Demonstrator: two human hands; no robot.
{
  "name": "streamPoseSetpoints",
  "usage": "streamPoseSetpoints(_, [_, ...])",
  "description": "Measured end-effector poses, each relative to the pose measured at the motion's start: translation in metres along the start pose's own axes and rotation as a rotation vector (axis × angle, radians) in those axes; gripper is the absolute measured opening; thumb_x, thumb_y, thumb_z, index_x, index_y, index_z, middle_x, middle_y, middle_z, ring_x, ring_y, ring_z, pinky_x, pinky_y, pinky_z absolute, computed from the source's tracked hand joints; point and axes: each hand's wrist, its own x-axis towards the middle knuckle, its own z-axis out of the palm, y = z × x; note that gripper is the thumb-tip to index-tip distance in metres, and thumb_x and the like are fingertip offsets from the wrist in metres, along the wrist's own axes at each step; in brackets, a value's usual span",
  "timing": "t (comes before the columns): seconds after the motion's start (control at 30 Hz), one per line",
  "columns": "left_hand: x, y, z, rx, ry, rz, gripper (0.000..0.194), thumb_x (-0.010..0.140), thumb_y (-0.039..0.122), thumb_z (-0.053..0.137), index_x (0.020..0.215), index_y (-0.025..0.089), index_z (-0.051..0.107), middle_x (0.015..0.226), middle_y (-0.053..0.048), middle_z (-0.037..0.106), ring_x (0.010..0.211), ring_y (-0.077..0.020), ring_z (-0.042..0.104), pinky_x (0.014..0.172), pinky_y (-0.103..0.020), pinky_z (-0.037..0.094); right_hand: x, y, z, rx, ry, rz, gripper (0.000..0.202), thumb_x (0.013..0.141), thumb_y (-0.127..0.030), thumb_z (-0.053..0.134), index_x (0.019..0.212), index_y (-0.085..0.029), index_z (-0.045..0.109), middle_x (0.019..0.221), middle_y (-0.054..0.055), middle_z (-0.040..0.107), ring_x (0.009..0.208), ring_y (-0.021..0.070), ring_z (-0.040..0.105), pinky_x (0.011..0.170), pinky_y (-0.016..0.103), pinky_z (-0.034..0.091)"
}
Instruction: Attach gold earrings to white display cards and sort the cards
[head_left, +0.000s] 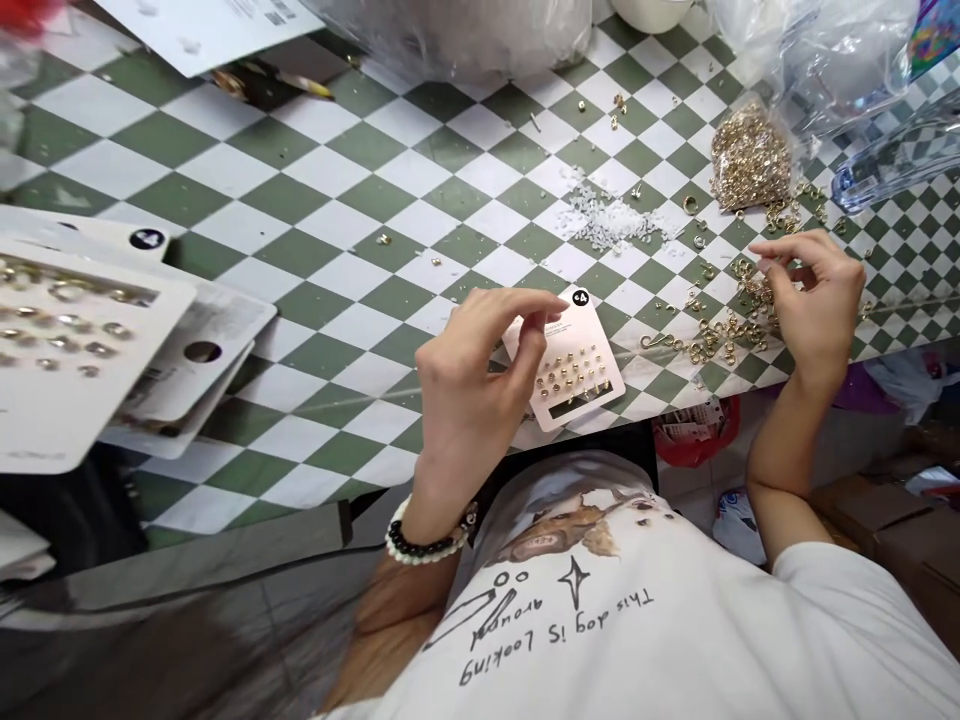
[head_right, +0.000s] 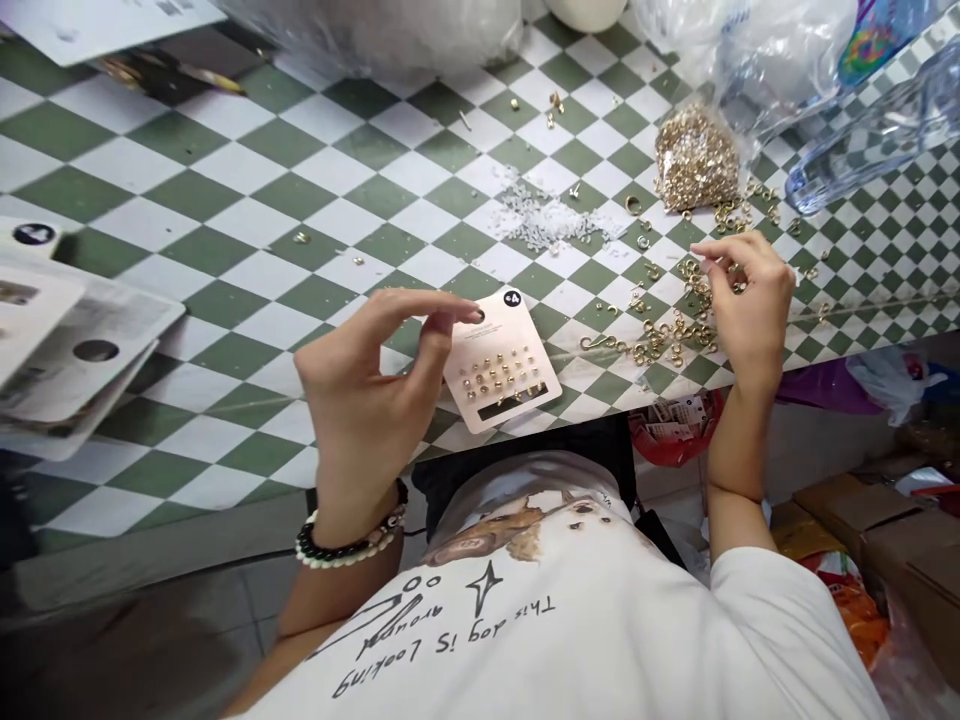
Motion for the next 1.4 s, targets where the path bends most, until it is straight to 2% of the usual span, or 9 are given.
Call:
streamPoseSetpoints(0.23, [-0.004, -0.001, -0.018, 0.125, -0.149, 0.089, 0.018, 0.101, 0.027, 0.062, 0.119, 0.025, 0.066, 0.102, -0.004, 0.076, 0.092, -0.0186, 0.071, 0.083, -0.034, 0.052, 0.013, -0.011, 0.011, 0.102, -0.171, -0.041, 0.014, 0.079, -0.019, 0.084, 0.093, -0.021, 0.083, 0.085, 0.002, 0.067, 0.068, 0.0118, 0.049, 0.059, 0.029, 0.036])
streamPoseSetpoints(0.37, [0.004, 0.007, -0.025, 0.174, -0.271, 0.259, 0.014, 0.103, 0.024, 0.056, 0.109, 0.022, 0.068, 0.095, -0.004, 0.076, 0.085, -0.0185, 0.070, 0.078, -0.035, 0.052, 0.015, -0.010, 0.014, 0.090, -0.252, -0.063, 0.005, 0.080, -0.019, 0.083, 0.084, -0.018, 0.080, 0.084, 0.001, 0.065, 0.066, 0.0099, 0.047, 0.061, 0.029, 0.037])
streamPoseSetpoints(0.47, [0.017, 0.015, -0.024, 0.200, -0.325, 0.275, 0.018, 0.103, 0.026, 0.054, 0.101, 0.021, 0.071, 0.090, -0.004, 0.076, 0.079, -0.0180, 0.069, 0.074, -0.034, 0.051, 0.024, -0.016, 0.012, 0.060, -0.384, -0.082, 0.005, 0.080, -0.017, 0.080, 0.080, -0.018, 0.076, 0.083, 0.002, 0.069, 0.069, 0.0112, 0.054, 0.063, 0.028, 0.043])
streamPoseSetpoints(0.57, [0.038, 0.016, -0.012, 0.088, -0.316, 0.186, 0.016, 0.100, 0.023, 0.059, 0.101, 0.018, 0.074, 0.094, -0.005, 0.077, 0.080, -0.0163, 0.070, 0.071, -0.030, 0.054, 0.039, -0.037, 0.017, 0.243, -0.437, -0.089, 0.004, 0.083, -0.019, 0.079, 0.084, -0.018, 0.076, 0.080, 0.002, 0.071, 0.070, 0.0125, 0.061, 0.063, 0.028, 0.050])
streamPoseSetpoints(0.7, [0.061, 0.005, 0.014, -0.354, -0.225, -0.083, 0.020, 0.098, 0.020, 0.064, 0.114, 0.015, 0.074, 0.106, -0.008, 0.077, 0.093, -0.0151, 0.073, 0.084, -0.027, 0.060, 0.050, -0.073, 0.038, 0.563, -0.469, -0.179, 0.006, 0.086, -0.022, 0.079, 0.091, -0.019, 0.079, 0.088, 0.003, 0.074, 0.078, 0.0139, 0.067, 0.069, 0.029, 0.059])
streamPoseSetpoints(0.87, [0.061, -0.003, 0.028, -0.659, -0.124, -0.259, 0.020, 0.091, 0.023, 0.074, 0.108, 0.013, 0.075, 0.100, -0.008, 0.077, 0.089, -0.0134, 0.074, 0.086, -0.024, 0.062, 0.029, -0.086, 0.061, 0.789, -0.338, -0.298, 0.019, 0.090, -0.011, 0.073, 0.101, -0.025, 0.079, 0.099, 0.001, 0.075, 0.094, 0.0143, 0.070, 0.082, 0.031, 0.063])
streamPoseSetpoints(1.07, [0.058, -0.006, 0.028, -0.639, -0.183, -0.310, 0.012, 0.088, 0.029, 0.077, 0.091, 0.017, 0.076, 0.092, -0.005, 0.076, 0.084, -0.0130, 0.072, 0.081, -0.024, 0.062, 0.010, -0.078, 0.065, 0.812, -0.205, -0.267, 0.020, 0.080, -0.015, 0.085, 0.094, -0.027, 0.078, 0.088, 0.000, 0.075, 0.083, 0.0177, 0.072, 0.074, 0.034, 0.064])
streamPoseSetpoints(1.23, [0.057, -0.007, 0.031, -0.619, -0.190, -0.304, 0.006, 0.091, 0.024, 0.071, 0.090, 0.018, 0.071, 0.091, -0.004, 0.073, 0.082, -0.0122, 0.069, 0.079, -0.024, 0.061, 0.014, -0.078, 0.065, 0.812, -0.277, -0.218, 0.017, 0.083, -0.015, 0.082, 0.095, -0.027, 0.081, 0.088, 0.000, 0.076, 0.082, 0.0153, 0.070, 0.073, 0.030, 0.062])
streamPoseSetpoints(1.4, [0.057, -0.004, 0.029, -0.637, -0.168, -0.369, 0.009, 0.090, 0.027, 0.074, 0.089, 0.018, 0.072, 0.093, -0.004, 0.075, 0.083, -0.0130, 0.071, 0.082, -0.025, 0.063, 0.017, -0.081, 0.063, 0.877, -0.408, -0.018, 0.016, 0.085, -0.012, 0.079, 0.093, -0.025, 0.082, 0.091, 0.000, 0.076, 0.086, 0.0128, 0.071, 0.078, 0.025, 0.064])
